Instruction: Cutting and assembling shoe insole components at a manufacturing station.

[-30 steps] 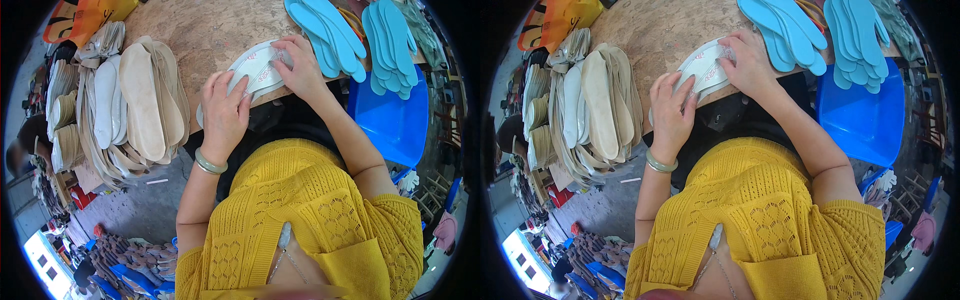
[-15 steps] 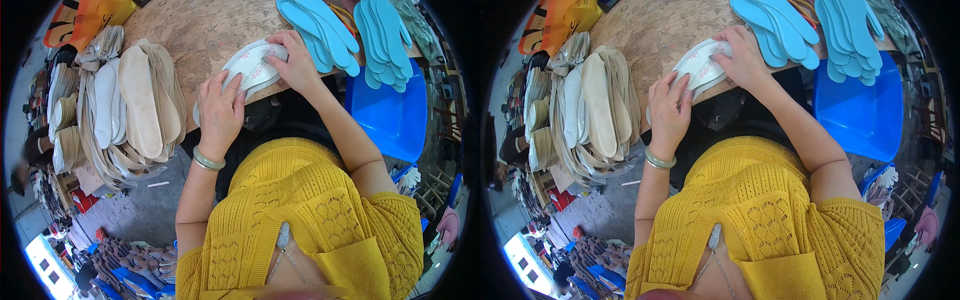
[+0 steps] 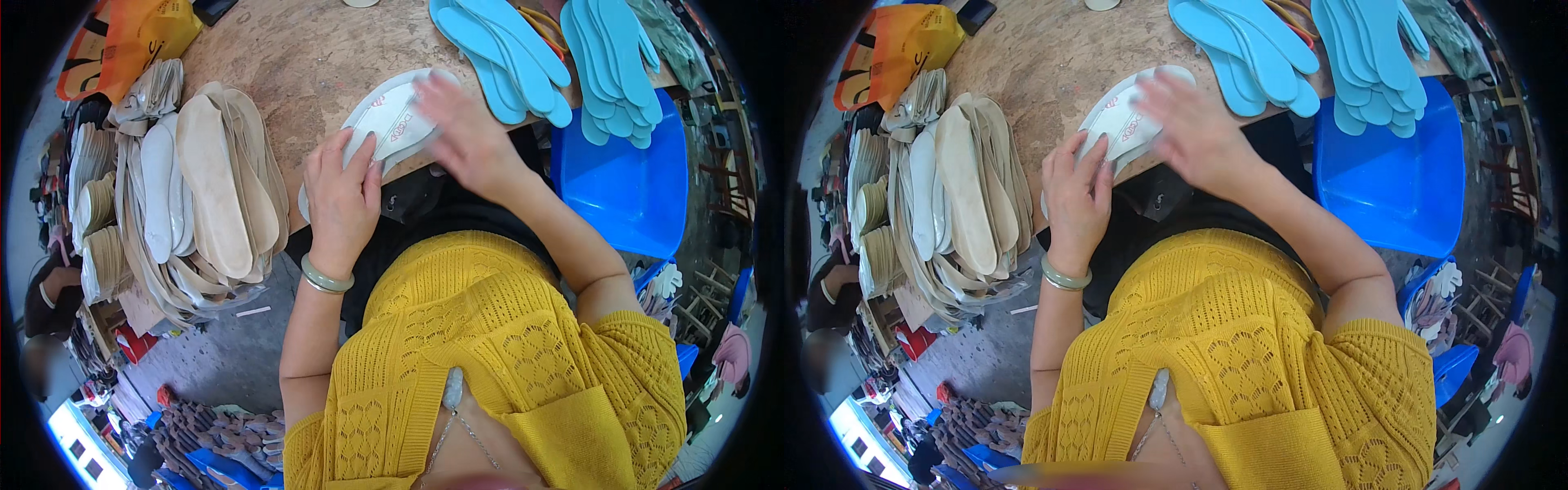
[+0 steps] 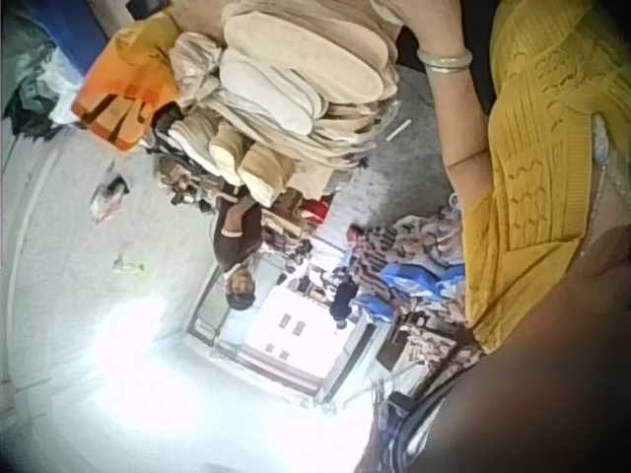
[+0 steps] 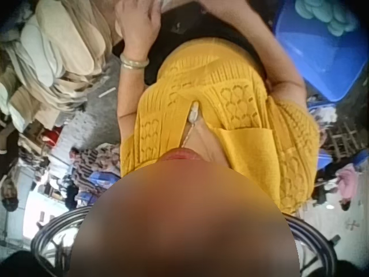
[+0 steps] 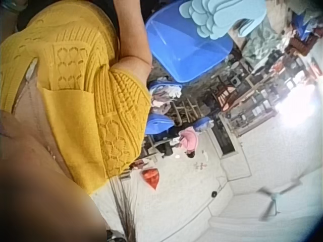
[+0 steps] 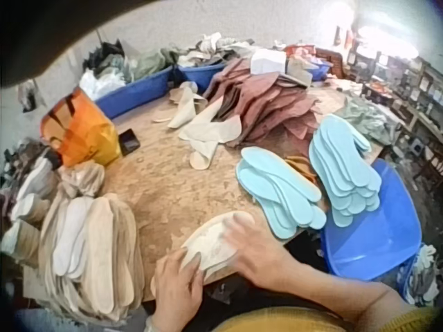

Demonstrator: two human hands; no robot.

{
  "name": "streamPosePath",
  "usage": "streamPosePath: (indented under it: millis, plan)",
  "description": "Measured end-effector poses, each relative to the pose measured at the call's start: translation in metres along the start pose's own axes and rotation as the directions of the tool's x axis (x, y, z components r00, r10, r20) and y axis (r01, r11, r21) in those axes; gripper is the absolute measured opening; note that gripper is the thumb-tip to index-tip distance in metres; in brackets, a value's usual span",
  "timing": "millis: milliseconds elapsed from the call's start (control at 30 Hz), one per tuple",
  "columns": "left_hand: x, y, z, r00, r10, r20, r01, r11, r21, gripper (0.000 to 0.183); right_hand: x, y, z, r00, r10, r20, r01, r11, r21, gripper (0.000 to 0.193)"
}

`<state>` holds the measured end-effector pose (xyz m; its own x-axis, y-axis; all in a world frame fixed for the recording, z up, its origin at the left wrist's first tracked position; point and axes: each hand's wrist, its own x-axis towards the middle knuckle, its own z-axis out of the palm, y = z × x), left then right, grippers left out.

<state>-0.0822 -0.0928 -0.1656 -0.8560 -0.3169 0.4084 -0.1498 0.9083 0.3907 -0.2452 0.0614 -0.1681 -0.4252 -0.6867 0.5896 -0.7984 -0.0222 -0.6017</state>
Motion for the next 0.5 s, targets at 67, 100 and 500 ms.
streamPosePath:
  millis: [67,100,500]
  plan:
    - [0.001,0.005,-0.004,1.000,0.028,0.012,-0.028,0.999,0.039,0.039,-0.008,-0.013,0.002,0.919,-0.030,0.393,0.157,0.942,-0.295,0.054]
    - [0.002,0.009,-0.005,0.998,0.062,0.028,-0.064,0.995,0.072,0.045,-0.008,-0.013,0.003,0.915,-0.017,0.403,0.150,0.942,-0.300,0.065]
    - [-0.014,0.013,-0.039,0.982,0.020,0.190,-0.035,0.997,0.075,0.042,0.029,-0.008,-0.045,0.961,-0.045,0.273,0.054,0.998,-0.025,0.051]
